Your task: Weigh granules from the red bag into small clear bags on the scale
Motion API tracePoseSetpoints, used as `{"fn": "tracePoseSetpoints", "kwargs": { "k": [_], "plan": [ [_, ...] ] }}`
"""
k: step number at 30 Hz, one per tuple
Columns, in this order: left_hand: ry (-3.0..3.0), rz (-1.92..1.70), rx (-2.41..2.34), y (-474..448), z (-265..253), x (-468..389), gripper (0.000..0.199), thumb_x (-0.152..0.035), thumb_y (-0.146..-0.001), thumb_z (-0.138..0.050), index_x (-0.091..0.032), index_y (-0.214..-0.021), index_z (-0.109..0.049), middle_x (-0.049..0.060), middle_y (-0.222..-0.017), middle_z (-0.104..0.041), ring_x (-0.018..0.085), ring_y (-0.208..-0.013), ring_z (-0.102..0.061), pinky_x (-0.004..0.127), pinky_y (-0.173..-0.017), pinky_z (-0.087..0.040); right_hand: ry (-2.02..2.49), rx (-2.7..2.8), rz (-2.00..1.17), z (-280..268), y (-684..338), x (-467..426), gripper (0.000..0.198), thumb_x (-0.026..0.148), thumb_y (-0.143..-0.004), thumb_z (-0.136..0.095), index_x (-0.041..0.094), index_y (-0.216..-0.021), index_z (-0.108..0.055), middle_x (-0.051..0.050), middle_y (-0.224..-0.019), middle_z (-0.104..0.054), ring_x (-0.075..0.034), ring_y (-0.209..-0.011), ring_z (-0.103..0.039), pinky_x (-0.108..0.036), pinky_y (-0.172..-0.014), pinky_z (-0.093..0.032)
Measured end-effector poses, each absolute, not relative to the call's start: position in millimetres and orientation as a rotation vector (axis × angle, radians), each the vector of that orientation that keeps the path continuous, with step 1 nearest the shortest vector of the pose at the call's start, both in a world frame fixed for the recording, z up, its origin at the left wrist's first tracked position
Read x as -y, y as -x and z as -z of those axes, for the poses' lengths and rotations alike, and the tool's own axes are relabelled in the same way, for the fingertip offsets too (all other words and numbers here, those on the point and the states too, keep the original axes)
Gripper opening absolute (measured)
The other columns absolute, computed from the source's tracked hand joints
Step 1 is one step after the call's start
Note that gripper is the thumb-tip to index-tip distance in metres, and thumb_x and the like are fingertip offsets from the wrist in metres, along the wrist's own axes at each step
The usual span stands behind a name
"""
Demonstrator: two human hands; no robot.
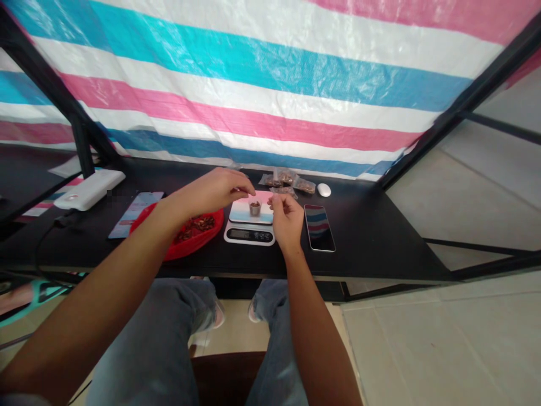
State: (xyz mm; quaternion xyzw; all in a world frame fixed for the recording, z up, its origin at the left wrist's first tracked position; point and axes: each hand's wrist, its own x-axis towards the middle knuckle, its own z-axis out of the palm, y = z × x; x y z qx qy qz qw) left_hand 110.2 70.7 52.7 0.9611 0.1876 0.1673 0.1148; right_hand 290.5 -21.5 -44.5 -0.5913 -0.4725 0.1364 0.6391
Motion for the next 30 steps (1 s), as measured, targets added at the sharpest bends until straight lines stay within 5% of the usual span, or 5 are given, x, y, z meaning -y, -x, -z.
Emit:
{"fn": "tracePoseSetpoints", "kwargs": {
  "k": [6,10,15,23,30],
  "plan": [
    [-2.610,-0.110,-0.919,-31,-50,-65,0.022,-0.020,-0.093,-0.062,-0.021,-0.101,-0.082,0.004,-0.103,-0.083,0.021,-0.091,-0.076,0.030,-0.088,-0.055,1.317,1.060,-0.323,43,-292,23,0.040,0.057,-0.091,-0.059,0.023,-0.071,-0.064,-0.003,-0.072,-0.068,-0.019,-0.069,-0.060,-0.034,-0.071,-0.051],
    [-2.620,0.134,-0.995,-22,-20,-68,0.033,-0.011,-0.092,-0.056,-0.017,-0.114,-0.080,0.009,-0.117,-0.082,0.024,-0.104,-0.075,0.036,-0.099,-0.054,1.307,1.049,-0.329,44,-291,20,0.041,0.058,-0.090,-0.060,0.023,-0.070,-0.063,-0.003,-0.072,-0.068,-0.019,-0.068,-0.060,-0.034,-0.070,-0.051],
    [-2.699,0.096,-0.847,-39,-3,-67,0.036,-0.013,-0.088,-0.059,-0.020,-0.116,-0.080,0.009,-0.125,-0.079,0.026,-0.108,-0.074,0.032,-0.099,-0.054,1.336,1.067,-0.341,46,-288,19,0.045,0.064,-0.091,-0.057,0.023,-0.072,-0.063,-0.003,-0.073,-0.068,-0.019,-0.069,-0.061,-0.033,-0.068,-0.051],
    [-2.695,0.070,-0.952,-41,-10,-64,0.025,-0.007,-0.088,-0.060,-0.015,-0.099,-0.081,0.006,-0.095,-0.082,0.018,-0.077,-0.069,0.025,-0.075,-0.052,1.319,1.064,-0.360,48,-289,20,0.044,0.062,-0.091,-0.060,0.023,-0.072,-0.065,-0.003,-0.072,-0.067,-0.019,-0.068,-0.061,-0.034,-0.069,-0.051],
    [-2.724,0.036,-0.912,-44,-1,-75,0.034,-0.011,-0.091,-0.057,-0.017,-0.114,-0.081,0.013,-0.119,-0.081,0.026,-0.102,-0.074,0.034,-0.094,-0.054,1.303,1.054,-0.369,47,-290,20,0.039,0.056,-0.090,-0.061,0.022,-0.071,-0.066,-0.003,-0.071,-0.069,-0.018,-0.066,-0.060,-0.033,-0.069,-0.051]
  ]
}}
